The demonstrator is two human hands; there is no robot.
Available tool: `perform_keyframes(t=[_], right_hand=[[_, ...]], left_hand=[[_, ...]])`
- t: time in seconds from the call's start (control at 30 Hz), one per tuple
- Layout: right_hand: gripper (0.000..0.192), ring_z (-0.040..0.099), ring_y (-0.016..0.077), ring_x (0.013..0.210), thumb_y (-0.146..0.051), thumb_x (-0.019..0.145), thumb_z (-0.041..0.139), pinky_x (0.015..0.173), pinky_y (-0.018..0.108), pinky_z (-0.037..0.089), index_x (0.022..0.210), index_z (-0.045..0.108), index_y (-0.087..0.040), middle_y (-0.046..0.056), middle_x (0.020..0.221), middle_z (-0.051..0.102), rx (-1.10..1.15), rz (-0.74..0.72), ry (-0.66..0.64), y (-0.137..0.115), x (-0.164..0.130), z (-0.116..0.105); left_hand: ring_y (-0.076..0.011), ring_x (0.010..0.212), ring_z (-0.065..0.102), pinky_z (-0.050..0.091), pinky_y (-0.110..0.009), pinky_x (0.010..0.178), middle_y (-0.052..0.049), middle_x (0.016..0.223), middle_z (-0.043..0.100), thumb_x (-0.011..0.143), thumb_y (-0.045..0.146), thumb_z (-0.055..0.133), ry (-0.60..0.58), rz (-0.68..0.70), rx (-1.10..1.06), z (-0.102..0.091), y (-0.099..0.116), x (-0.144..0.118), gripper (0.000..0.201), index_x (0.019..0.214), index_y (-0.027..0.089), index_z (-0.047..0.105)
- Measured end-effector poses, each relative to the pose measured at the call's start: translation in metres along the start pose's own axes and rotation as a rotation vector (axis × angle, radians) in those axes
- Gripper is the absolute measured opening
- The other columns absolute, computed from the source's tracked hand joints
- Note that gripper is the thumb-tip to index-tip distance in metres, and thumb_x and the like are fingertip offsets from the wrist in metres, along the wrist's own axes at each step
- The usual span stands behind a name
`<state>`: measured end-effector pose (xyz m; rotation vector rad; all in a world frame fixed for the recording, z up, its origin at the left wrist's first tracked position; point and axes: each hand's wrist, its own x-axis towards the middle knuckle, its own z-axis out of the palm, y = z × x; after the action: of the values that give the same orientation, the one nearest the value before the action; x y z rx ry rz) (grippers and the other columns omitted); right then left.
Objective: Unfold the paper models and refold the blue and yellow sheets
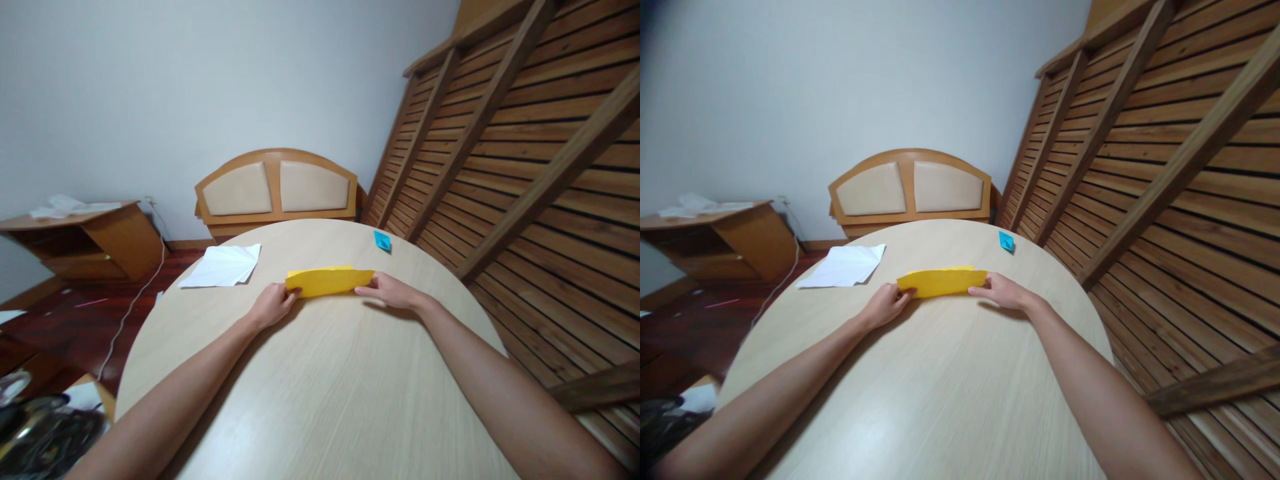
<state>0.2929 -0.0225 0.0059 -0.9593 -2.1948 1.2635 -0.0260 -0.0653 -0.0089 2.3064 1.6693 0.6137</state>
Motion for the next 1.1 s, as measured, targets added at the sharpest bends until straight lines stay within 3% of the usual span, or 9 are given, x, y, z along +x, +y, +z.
perform_keyframes(t=[0.13,0.27,0.4,0.5,0.6,0.73,0.9,1.0,1.1], right_hand=[[0.035,0.068,0.0251,0.106,-0.037,0.089,0.061,0.096,0.043,0.053,0.119,0.063,-0.018,0.01,0.118,0.072,0.022,-0.029,0.24,0.014,0.012,0.01],[0.039,0.07,0.0263,0.1,-0.037,0.091,0.058,0.086,0.041,0.056,0.125,0.055,-0.019,0.012,0.118,0.071,-0.08,-0.018,0.349,0.017,0.017,0.018],[0.049,0.069,0.0262,0.104,-0.033,0.092,0.055,0.088,0.038,0.053,0.136,0.046,-0.015,0.015,0.117,0.071,-0.301,0.062,0.438,0.016,0.021,0.024],[0.061,0.067,0.0277,0.103,-0.036,0.092,0.055,0.092,0.041,0.05,0.146,0.039,-0.013,0.013,0.107,0.072,-0.503,0.144,0.525,0.018,0.023,0.027],[0.064,0.058,0.0316,0.117,-0.036,0.09,0.056,0.101,0.047,0.044,0.148,0.04,-0.016,0.016,0.126,0.063,-0.678,0.147,0.578,0.015,0.023,0.031],[0.053,0.043,0.0326,0.134,-0.035,0.092,0.051,0.111,0.049,0.035,0.142,0.052,-0.017,0.014,0.149,0.047,-0.787,0.04,0.498,-0.001,0.021,0.043],[0.062,0.027,0.0301,0.148,-0.054,0.097,0.045,0.121,0.05,0.017,0.149,0.045,-0.019,0.012,0.16,0.033,-0.755,-0.044,0.205,-0.019,0.021,0.066],[0.065,0.02,0.0304,0.151,-0.061,0.099,0.037,0.122,0.053,0.014,0.152,0.041,-0.023,0.011,0.162,0.029,-0.704,-0.031,0.047,-0.018,0.021,0.071],[0.064,0.022,0.0304,0.151,-0.063,0.098,0.038,0.121,0.053,0.015,0.151,0.042,-0.027,0.01,0.161,0.032,-0.686,-0.055,0.0,-0.016,0.02,0.067]], left_hand=[[-0.0168,0.057,0.058,0.032,-0.027,0.053,-0.005,0.066,0.067,0.097,0.039,0.045,0.064,-0.043,-0.007,0.002,-0.002,0.001,0.033,0.081,0.017,0.063],[-0.0193,0.07,0.067,0.04,-0.026,0.059,-0.008,0.086,0.074,0.095,0.038,0.05,0.104,-0.087,-0.064,0.004,-0.003,0.0,0.027,0.111,0.017,0.058],[-0.0203,0.071,0.068,0.041,-0.027,0.06,-0.006,0.086,0.074,0.095,0.035,0.051,0.112,-0.112,-0.022,0.005,-0.003,-0.001,0.059,0.146,0.015,0.031],[-0.0204,0.07,0.067,0.042,-0.028,0.061,-0.006,0.082,0.073,0.096,0.034,0.05,0.1,-0.1,0.055,0.004,-0.001,-0.003,0.077,0.156,0.011,0.008],[-0.021,0.073,0.068,0.043,-0.028,0.063,-0.007,0.084,0.072,0.095,0.035,0.051,0.081,-0.077,0.148,0.003,0.001,-0.004,0.08,0.157,0.01,0.008],[-0.0229,0.079,0.068,0.045,-0.03,0.068,-0.009,0.088,0.073,0.095,0.037,0.051,0.047,-0.003,0.195,0.003,0.008,-0.005,0.064,0.151,0.014,0.032],[-0.0211,0.072,0.069,0.045,-0.029,0.067,-0.007,0.08,0.074,0.097,0.041,0.047,-0.006,0.07,0.159,0.003,0.022,-0.008,0.044,0.133,0.018,0.059],[-0.0216,0.07,0.069,0.044,-0.029,0.064,-0.007,0.075,0.074,0.099,0.045,0.042,0.036,0.019,0.216,-0.001,0.026,-0.009,0.041,0.113,0.021,0.072],[-0.0205,0.068,0.067,0.045,-0.029,0.063,-0.008,0.074,0.073,0.1,0.044,0.039,0.111,0.004,0.251,-0.006,0.026,-0.009,0.045,0.095,0.02,0.076]])
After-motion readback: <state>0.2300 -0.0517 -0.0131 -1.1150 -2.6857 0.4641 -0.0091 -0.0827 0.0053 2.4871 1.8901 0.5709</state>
